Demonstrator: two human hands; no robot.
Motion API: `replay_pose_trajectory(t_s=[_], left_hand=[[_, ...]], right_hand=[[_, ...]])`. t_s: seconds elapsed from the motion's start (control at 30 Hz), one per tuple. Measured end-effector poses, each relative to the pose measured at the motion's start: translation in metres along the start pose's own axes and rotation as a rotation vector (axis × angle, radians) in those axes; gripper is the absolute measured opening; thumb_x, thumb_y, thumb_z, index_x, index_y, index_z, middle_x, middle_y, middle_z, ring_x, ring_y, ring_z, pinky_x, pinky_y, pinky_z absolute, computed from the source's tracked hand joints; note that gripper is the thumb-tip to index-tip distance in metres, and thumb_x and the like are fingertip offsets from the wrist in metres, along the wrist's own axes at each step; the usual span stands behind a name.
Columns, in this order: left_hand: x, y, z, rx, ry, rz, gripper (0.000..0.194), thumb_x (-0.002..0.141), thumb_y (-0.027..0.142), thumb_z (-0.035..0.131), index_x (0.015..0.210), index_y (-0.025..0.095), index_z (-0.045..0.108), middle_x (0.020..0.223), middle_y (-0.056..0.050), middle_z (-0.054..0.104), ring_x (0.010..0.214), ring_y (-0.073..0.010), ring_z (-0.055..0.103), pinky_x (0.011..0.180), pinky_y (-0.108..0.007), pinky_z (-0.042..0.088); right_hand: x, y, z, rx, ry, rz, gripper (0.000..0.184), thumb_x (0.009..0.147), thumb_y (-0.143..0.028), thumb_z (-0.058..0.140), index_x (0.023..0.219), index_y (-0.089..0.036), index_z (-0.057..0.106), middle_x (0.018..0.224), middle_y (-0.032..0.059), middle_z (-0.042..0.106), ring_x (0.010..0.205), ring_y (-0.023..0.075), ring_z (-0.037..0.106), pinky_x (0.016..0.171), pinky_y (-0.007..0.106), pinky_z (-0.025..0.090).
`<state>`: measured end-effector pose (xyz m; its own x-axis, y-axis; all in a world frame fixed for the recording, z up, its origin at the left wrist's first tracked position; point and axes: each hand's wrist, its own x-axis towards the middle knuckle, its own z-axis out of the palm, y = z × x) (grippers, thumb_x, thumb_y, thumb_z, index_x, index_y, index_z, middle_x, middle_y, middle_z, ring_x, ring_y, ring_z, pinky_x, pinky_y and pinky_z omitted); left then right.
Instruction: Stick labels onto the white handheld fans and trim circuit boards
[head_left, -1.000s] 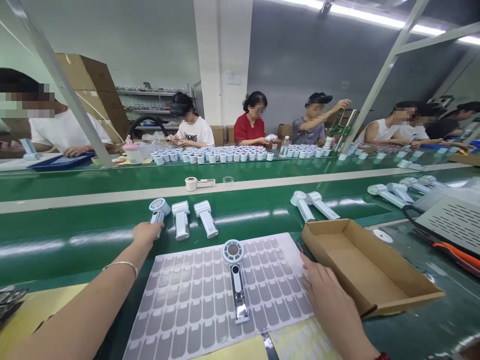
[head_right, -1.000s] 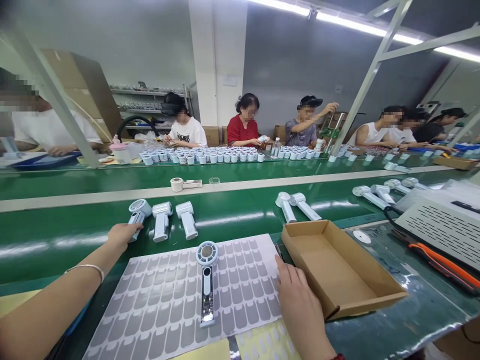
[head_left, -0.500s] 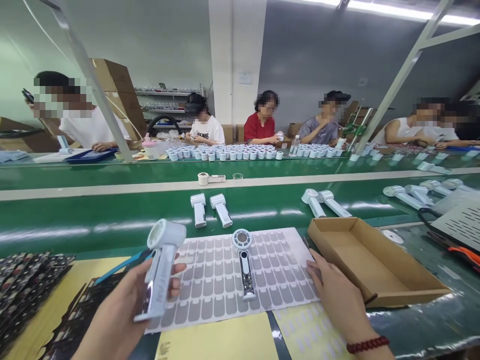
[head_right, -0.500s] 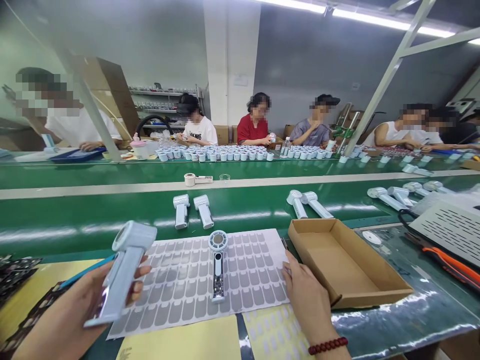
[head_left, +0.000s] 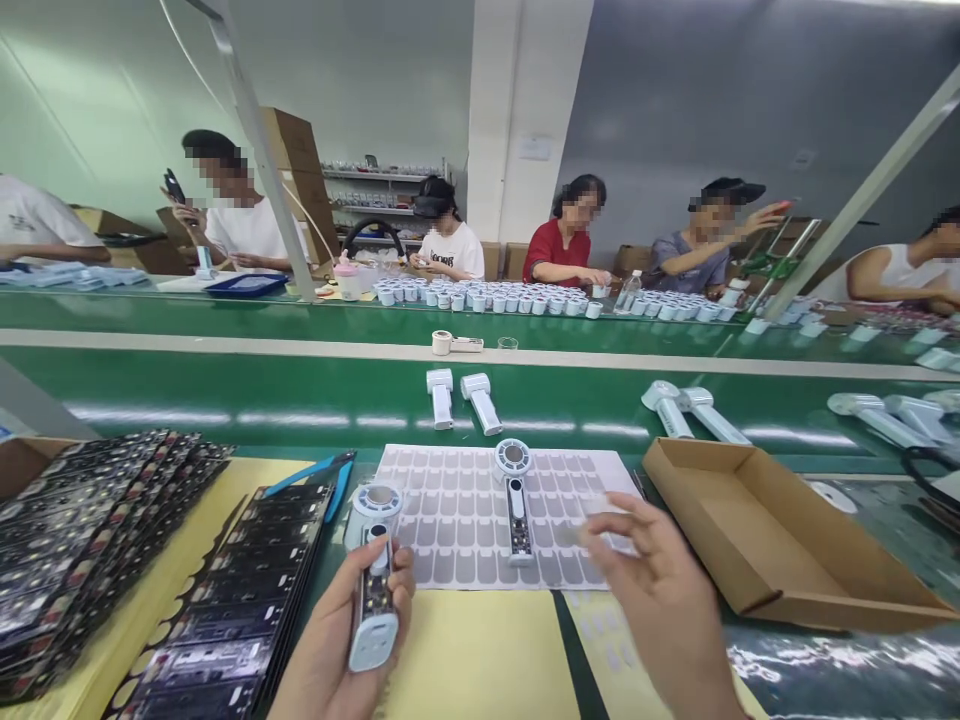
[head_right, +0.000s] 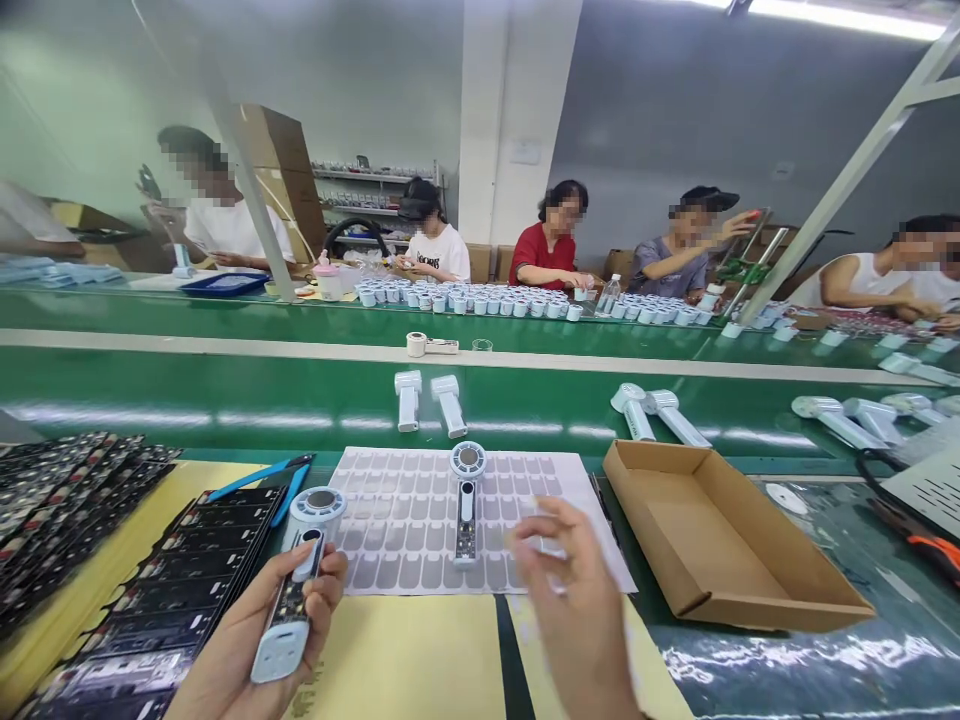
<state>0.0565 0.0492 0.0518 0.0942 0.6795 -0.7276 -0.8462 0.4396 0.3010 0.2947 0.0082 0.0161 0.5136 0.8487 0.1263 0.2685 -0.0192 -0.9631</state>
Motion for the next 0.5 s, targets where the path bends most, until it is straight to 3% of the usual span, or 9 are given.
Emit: replay_pose_trajectory(t_s=[0.1, 0.2, 0.33, 0.5], left_hand=[[-0.005, -0.005, 0.009, -0.067, 0.036, -0.030, 0.017, 0.099, 0.016, 0.042, 0.092, 0.013, 0.057, 0.073, -0.001, 0.056, 0.042, -0.0051, 0.055, 0.042, -0.015, 0.054], [-0.009, -0.010, 0.014, -0.082, 0.059, -0.012, 0.017, 0.099, 0.015, 0.043, 0.089, 0.014, 0.056, 0.071, 0.000, 0.056, 0.043, -0.0048, 0.056, 0.041, -0.013, 0.053], [-0.007, -0.011, 0.009, -0.058, 0.040, 0.033, 0.017, 0.097, 0.013, 0.049, 0.082, 0.014, 0.056, 0.067, 0.000, 0.056, 0.044, -0.0051, 0.056, 0.042, -0.013, 0.052], [-0.005, -0.009, 0.004, -0.058, 0.030, 0.062, 0.020, 0.096, 0.015, 0.052, 0.076, 0.016, 0.056, 0.063, 0.001, 0.056, 0.046, -0.0078, 0.057, 0.043, -0.017, 0.054]], right_hand=[[-0.036, -0.025, 0.042, 0.400, -0.341, 0.169, 0.048, 0.074, -0.046, 0.079, 0.111, -0.024, 0.058, 0.080, 0.0025, 0.072, 0.108, 0.0298, 0.069, 0.079, 0.037, 0.058], [-0.059, -0.040, 0.075, 0.538, -0.510, 0.248, 0.046, 0.066, -0.035, 0.085, 0.103, -0.023, 0.060, 0.073, 0.0002, 0.071, 0.102, 0.0285, 0.071, 0.082, 0.037, 0.058], [-0.067, -0.049, 0.094, 0.578, -0.542, 0.225, 0.039, 0.065, -0.026, 0.081, 0.098, -0.023, 0.060, 0.069, -0.0002, 0.074, 0.104, 0.0268, 0.071, 0.091, 0.038, 0.057], [-0.066, -0.055, 0.100, 0.548, -0.541, 0.234, 0.037, 0.067, -0.024, 0.078, 0.098, -0.023, 0.059, 0.072, 0.0004, 0.077, 0.104, 0.0263, 0.073, 0.095, 0.040, 0.056]])
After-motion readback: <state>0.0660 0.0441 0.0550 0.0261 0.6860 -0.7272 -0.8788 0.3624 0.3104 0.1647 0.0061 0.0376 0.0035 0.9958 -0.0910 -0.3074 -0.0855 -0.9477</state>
